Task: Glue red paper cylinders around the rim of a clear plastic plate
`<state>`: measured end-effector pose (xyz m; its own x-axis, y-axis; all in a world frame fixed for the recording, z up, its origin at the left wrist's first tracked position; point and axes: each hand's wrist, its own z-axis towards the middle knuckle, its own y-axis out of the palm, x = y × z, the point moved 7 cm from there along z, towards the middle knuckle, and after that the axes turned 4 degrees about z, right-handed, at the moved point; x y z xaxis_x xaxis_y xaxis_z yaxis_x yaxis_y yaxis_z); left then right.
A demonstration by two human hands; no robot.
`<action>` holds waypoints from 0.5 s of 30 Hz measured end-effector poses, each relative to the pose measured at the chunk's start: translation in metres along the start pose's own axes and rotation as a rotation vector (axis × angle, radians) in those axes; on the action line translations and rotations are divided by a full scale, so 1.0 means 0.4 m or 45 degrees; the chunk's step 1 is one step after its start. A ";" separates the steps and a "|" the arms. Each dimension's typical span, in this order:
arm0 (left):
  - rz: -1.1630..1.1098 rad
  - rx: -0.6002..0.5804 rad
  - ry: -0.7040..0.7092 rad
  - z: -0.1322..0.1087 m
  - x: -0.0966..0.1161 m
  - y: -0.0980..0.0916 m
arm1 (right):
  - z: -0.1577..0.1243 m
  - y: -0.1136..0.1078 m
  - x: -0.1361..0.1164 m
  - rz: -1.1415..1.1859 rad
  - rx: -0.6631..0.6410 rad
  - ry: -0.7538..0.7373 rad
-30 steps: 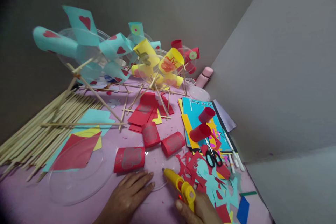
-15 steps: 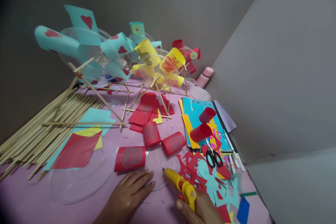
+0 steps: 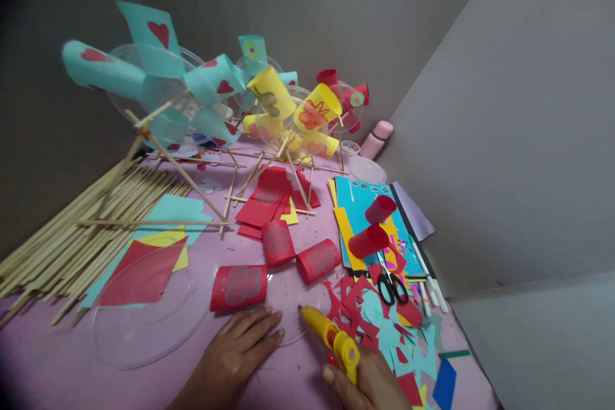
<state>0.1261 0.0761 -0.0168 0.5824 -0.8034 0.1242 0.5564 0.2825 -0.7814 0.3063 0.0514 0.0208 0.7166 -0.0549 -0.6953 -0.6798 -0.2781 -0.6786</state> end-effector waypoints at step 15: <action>-0.025 -0.020 -0.003 0.002 -0.001 -0.001 | 0.008 0.007 -0.009 0.003 -0.103 -0.070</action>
<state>0.1260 0.0769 -0.0162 0.5730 -0.8073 0.1412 0.5583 0.2583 -0.7884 0.3014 0.0541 0.0207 0.7038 -0.0036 -0.7104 -0.6652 -0.3544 -0.6572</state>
